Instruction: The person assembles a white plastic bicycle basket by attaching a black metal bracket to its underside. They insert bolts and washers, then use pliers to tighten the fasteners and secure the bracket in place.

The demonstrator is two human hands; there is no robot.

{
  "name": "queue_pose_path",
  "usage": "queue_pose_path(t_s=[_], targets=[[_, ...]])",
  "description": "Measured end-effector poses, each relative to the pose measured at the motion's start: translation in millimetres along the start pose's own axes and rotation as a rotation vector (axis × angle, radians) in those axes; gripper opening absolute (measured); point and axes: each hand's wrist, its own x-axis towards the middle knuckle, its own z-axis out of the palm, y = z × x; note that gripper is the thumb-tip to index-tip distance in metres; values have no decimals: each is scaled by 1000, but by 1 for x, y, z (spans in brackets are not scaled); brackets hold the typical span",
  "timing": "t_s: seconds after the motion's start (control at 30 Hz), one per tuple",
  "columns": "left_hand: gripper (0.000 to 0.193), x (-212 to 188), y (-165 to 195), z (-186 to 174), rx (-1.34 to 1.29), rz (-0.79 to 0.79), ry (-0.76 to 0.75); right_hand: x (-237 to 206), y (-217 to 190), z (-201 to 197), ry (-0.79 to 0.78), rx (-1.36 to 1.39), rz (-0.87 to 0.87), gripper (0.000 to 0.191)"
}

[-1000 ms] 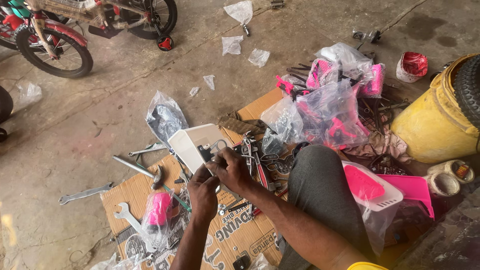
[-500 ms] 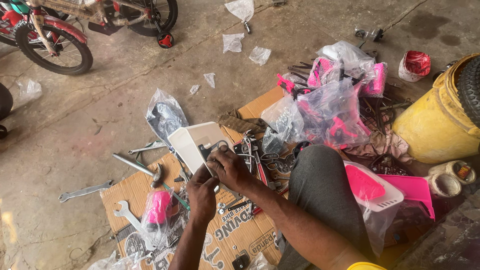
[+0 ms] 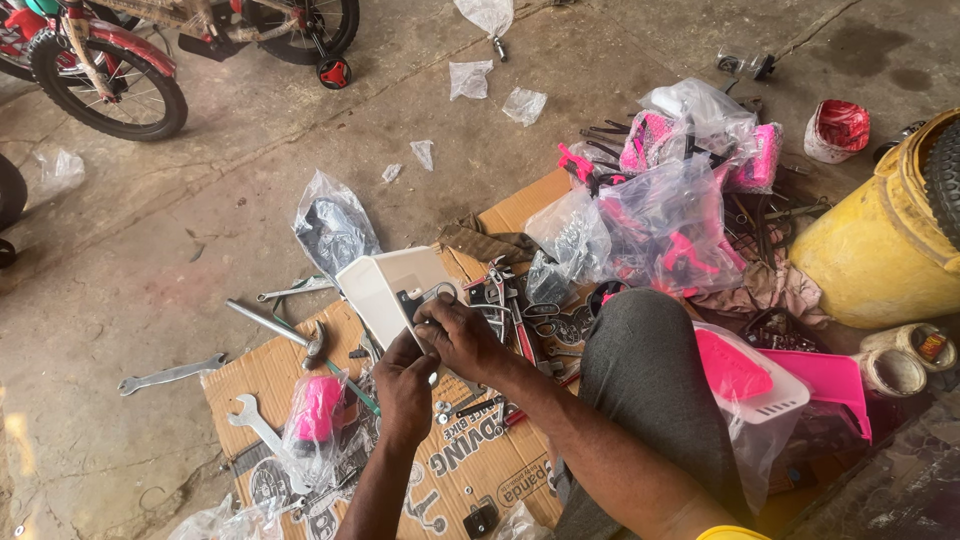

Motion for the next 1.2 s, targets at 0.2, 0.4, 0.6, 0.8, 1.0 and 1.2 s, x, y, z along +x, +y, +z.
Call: queue_pose_path(t_s=[0.2, 0.4, 0.6, 0.8, 1.0, 1.2], targets=[[34, 3, 2, -2, 55, 54, 15, 0, 5, 16, 37, -158, 66, 16], [14, 11, -3, -29, 68, 335, 153, -6, -15, 24, 327, 849, 142, 36], [54, 1, 10, -19, 102, 256, 34, 23, -30, 0, 23, 291, 462, 25], [48, 18, 10, -36, -2, 224, 196, 11, -34, 23, 32, 228, 399, 18], [42, 31, -10, -57, -27, 179, 128, 5, -33, 32, -20, 18, 208, 19], [45, 22, -10, -63, 15, 250, 109, 6, -40, 31, -65, -17, 84, 21]])
